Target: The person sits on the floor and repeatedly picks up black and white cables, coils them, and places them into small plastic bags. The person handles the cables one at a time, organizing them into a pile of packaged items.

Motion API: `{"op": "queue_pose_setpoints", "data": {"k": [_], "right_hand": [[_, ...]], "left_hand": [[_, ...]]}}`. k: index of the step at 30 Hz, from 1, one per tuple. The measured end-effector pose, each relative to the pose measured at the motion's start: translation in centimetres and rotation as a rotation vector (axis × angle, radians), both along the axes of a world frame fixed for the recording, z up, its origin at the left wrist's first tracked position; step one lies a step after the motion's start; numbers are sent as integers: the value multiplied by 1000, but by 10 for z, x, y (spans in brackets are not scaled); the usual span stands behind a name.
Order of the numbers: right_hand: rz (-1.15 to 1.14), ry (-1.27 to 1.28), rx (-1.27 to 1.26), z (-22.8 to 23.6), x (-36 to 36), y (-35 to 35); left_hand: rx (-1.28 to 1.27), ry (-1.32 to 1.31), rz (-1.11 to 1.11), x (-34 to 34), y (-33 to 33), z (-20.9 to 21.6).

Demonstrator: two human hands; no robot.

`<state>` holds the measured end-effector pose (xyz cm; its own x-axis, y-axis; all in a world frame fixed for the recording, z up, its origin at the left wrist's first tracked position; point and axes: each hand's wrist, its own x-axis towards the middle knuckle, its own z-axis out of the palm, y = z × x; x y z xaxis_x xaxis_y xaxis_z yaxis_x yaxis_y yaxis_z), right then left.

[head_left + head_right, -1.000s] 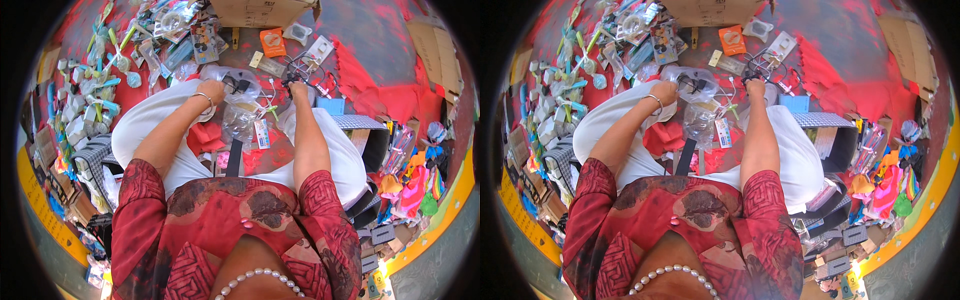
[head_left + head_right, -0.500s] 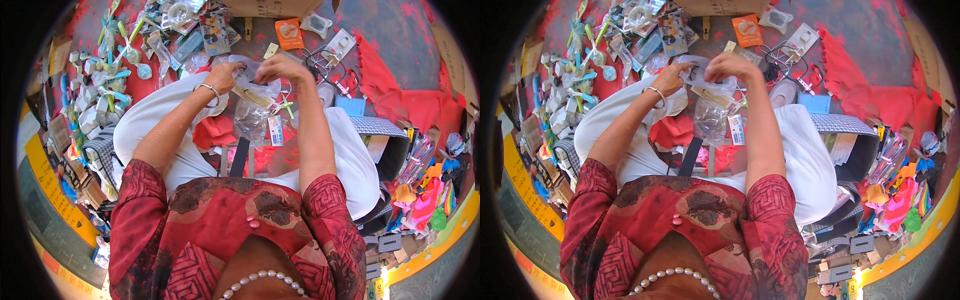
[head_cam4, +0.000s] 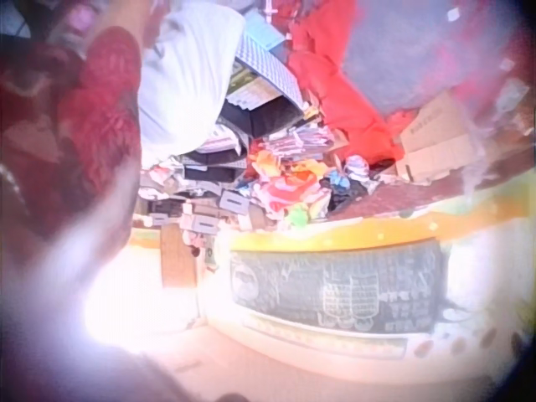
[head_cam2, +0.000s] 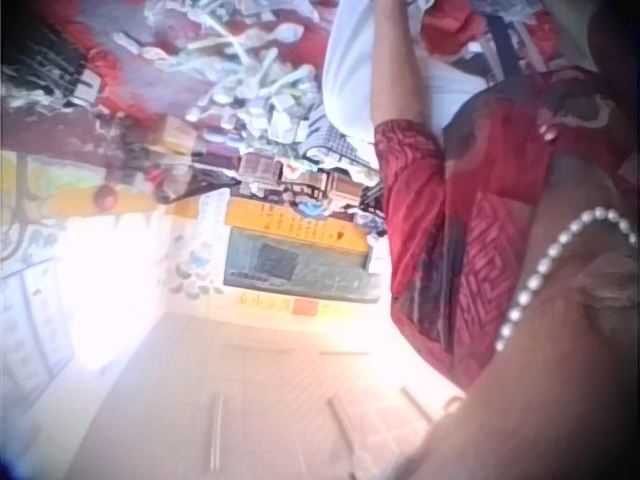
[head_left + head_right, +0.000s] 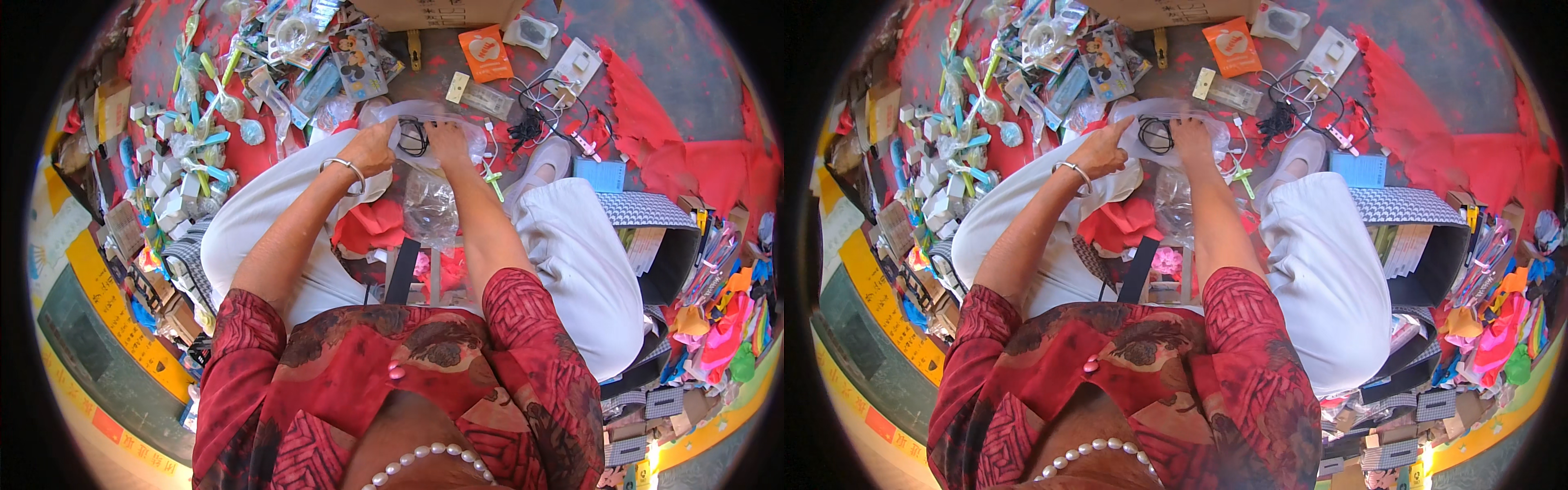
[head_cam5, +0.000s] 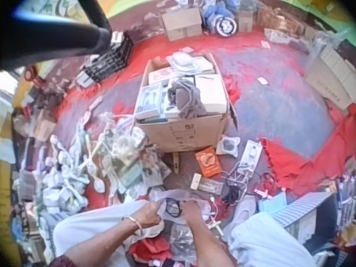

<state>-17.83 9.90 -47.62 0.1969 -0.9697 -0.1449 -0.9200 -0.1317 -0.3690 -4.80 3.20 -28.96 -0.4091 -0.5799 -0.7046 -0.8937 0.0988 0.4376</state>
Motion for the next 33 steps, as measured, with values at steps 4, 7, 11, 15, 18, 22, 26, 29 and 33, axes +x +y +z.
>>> {"op": "queue_pose_setpoints", "data": {"k": [4,7,11,15,18,22,26,29,33], "right_hand": [[134,41,167,4,-9,-7],[58,-81,266,13,-18,-16],[33,-235,94,27,-27,-22],[-95,-473,270,37,-34,-35],[-212,-861,571,55,-41,-46],[-193,-984,914,110,-59,-55],[-66,-1020,1068,183,-84,-58],[-169,-1058,923,229,-106,-52],[-261,-1283,731,278,-127,-41]], "left_hand": [[32,-31,7,2,2,-1],[-70,-38,-130,4,6,-10],[-178,-66,-175,10,8,-23],[-164,-64,-111,10,3,-24],[-127,-9,-124,3,2,-16],[-169,-33,-151,0,-3,-7],[-232,-55,-104,7,-3,-8],[-287,-12,-60,17,5,-11],[-301,-75,-70,27,16,-8]]}}
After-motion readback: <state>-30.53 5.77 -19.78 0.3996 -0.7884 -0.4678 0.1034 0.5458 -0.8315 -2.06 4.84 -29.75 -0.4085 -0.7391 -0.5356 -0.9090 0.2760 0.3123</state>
